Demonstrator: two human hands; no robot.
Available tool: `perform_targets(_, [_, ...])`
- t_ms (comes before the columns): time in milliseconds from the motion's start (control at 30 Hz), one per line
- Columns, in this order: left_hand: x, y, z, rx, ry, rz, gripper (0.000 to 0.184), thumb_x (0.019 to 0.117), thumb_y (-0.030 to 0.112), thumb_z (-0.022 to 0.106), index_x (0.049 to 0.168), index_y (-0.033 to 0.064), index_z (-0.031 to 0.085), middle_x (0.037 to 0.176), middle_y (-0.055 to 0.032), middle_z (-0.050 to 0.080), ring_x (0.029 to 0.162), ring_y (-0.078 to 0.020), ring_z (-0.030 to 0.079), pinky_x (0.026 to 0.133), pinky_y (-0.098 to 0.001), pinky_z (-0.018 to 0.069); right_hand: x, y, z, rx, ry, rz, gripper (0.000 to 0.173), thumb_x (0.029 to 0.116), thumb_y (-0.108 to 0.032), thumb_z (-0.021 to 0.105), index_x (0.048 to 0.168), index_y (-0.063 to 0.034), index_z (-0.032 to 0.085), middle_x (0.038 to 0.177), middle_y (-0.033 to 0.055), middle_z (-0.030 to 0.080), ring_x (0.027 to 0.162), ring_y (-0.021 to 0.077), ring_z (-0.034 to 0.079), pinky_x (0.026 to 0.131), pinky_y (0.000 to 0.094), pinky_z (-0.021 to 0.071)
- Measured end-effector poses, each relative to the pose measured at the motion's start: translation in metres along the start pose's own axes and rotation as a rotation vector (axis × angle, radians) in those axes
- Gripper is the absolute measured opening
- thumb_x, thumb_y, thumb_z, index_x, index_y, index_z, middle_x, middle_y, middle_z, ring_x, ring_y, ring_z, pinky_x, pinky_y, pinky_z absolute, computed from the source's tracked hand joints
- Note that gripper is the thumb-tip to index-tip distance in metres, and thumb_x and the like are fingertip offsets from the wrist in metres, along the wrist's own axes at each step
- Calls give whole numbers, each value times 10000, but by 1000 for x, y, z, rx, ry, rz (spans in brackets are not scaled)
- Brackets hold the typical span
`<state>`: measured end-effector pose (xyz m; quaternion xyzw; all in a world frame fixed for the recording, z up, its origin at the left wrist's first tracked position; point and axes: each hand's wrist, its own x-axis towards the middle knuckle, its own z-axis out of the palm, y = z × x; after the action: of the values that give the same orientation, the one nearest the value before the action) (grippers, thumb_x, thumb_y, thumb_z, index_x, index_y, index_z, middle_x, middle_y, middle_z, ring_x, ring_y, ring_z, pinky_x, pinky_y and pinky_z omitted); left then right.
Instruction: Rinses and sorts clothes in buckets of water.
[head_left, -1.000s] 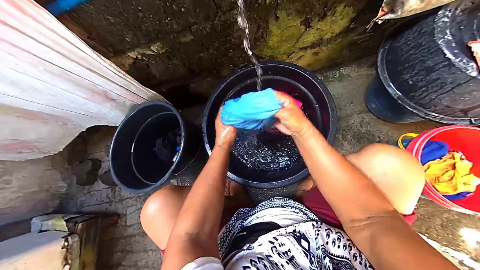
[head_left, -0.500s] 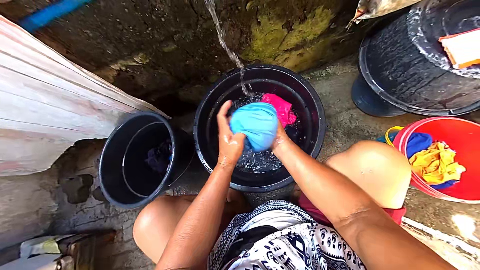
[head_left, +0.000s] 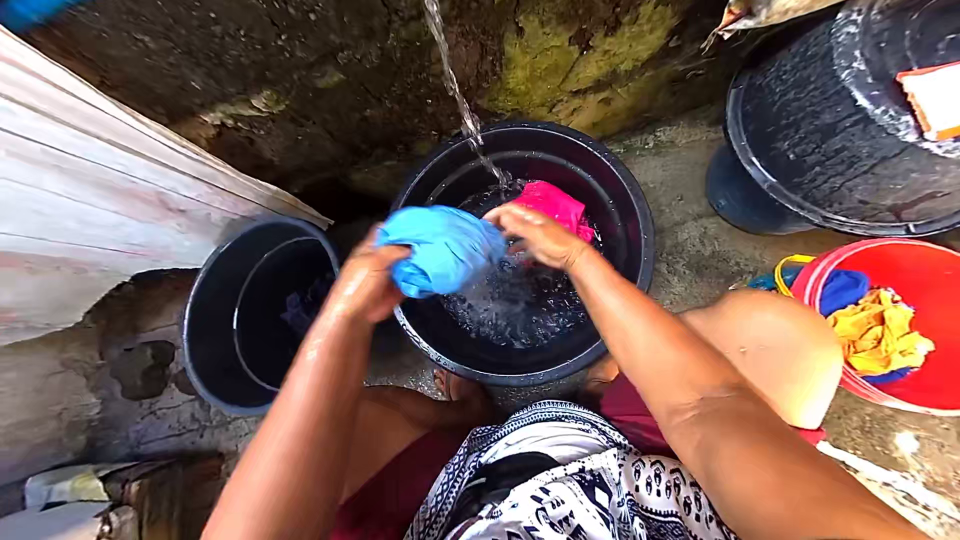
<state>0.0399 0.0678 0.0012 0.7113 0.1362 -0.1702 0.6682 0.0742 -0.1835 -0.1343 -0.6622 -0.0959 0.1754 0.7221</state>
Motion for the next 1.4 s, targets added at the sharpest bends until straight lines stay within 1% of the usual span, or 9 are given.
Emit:
perform_targets(200, [-50, 38, -169, 222, 365, 349, 516, 1013, 266, 627, 1480, 276, 407, 1285, 19, 642, 1070, -145, 696, 872, -394, 621, 8, 95, -47, -607, 343, 517, 692, 982, -212, 684, 1521, 90, 373, 1511, 366, 413, 1419, 512, 407, 1159, 667, 335])
perform_targets(300, [-60, 27, -202, 755, 616, 235, 959, 824, 495, 816, 1582, 226, 293, 1502, -95, 499, 1258, -230, 603, 989, -489, 549, 11, 113, -42, -695, 234, 601, 522, 952, -195, 725, 1320, 136, 561, 1324, 382, 568, 1281, 530, 536, 1071, 699, 408])
perform_targets(400, [-61, 34, -156, 976, 476, 179, 885, 896, 366, 781, 1583, 77, 304, 1579, -292, 334, 1382, -467, 439, 1076, -668, 400, 26, 89, -33, -684, 119, 571, 296, 984, -200, 668, 1086, 74, 713, 1142, 330, 670, 1136, 500, 622, 976, 723, 445])
perform_targets(533, [-24, 34, -75, 994, -30, 190, 524, 994, 240, 682, 1468, 83, 520, 1503, -188, 495, 1301, -361, 573, 1039, -572, 510, 35, -20, -4, -557, 83, 97, 226, 1012, -154, 602, 1012, 33, 730, 980, 211, 709, 957, 324, 678, 898, 570, 523])
perform_targets(667, [28, 12, -9, 907, -269, 448, 736, 929, 291, 748, 1537, 35, 421, 1588, -206, 397, 1418, -343, 460, 1124, -521, 441, 16, -107, 23, -431, 30, -215, 175, 1002, -119, 604, 916, 6, 691, 774, 36, 629, 690, 58, 570, 679, 267, 498])
perform_targets(867, [33, 15, 38, 937, -207, 358, 245, 929, 134, 680, 1143, 15, 680, 994, -178, 713, 958, -313, 692, 874, -577, 532, -21, -178, 33, -222, 181, -598, 139, 998, -65, 593, 885, -72, 674, 773, -71, 647, 703, -3, 619, 667, 201, 546])
perform_targets(1100, [-8, 70, 2, 1038, -58, 485, 251, 946, 151, 706, 1166, 32, 684, 1004, -165, 711, 910, -288, 692, 850, -547, 555, -49, -190, 31, -3, 395, -855, 157, 1005, 0, 555, 917, -64, 668, 798, -42, 682, 742, 59, 680, 718, 275, 612])
perform_targets(1233, [-30, 90, -22, 876, 83, 744, 213, 944, 170, 700, 1132, 71, 691, 1015, -17, 722, 866, -17, 680, 812, -229, 578, -51, -181, 25, 0, 464, -929, 172, 1023, -8, 526, 925, -59, 658, 823, -29, 671, 795, 74, 680, 783, 314, 611])
perform_targets(1400, [10, 15, -3, 402, -35, 638, 75, 873, 73, 720, 931, 55, 675, 811, 40, 693, 734, -34, 659, 697, -270, 584, -30, -138, 5, 134, 267, -686, 230, 1028, -53, 479, 908, -163, 642, 826, -94, 677, 775, 24, 662, 755, 263, 598])
